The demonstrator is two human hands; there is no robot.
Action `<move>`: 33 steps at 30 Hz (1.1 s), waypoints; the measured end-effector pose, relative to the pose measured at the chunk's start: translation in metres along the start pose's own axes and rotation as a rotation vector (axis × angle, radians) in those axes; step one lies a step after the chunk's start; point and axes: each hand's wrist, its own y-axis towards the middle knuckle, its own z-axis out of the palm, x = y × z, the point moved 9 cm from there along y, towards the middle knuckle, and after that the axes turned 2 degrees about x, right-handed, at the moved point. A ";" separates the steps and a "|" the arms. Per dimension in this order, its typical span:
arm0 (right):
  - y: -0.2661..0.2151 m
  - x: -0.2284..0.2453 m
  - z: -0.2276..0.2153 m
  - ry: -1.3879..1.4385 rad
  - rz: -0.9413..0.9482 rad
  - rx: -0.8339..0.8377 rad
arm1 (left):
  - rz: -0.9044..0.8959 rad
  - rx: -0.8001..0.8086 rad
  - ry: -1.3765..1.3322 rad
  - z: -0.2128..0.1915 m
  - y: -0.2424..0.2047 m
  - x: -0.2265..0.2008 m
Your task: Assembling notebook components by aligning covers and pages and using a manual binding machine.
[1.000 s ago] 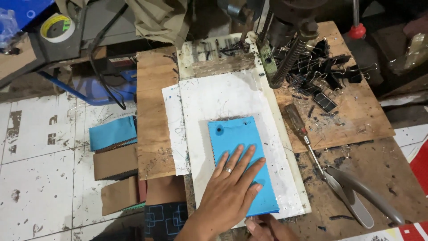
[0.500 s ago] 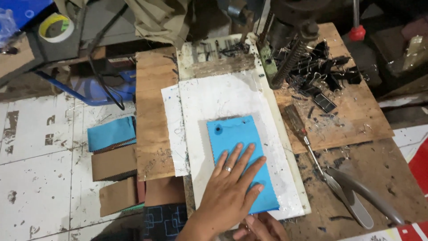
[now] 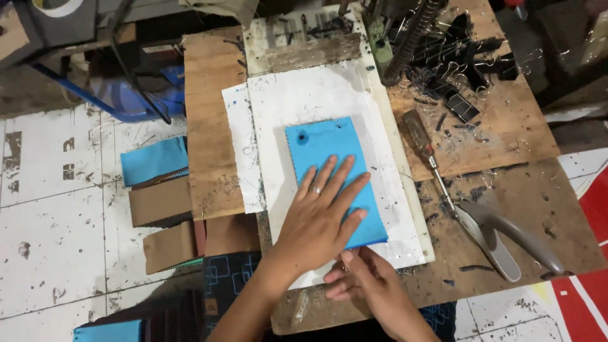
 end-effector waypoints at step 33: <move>0.014 0.053 -0.046 -0.369 -0.277 -0.019 | -0.026 0.104 0.140 0.004 0.056 0.074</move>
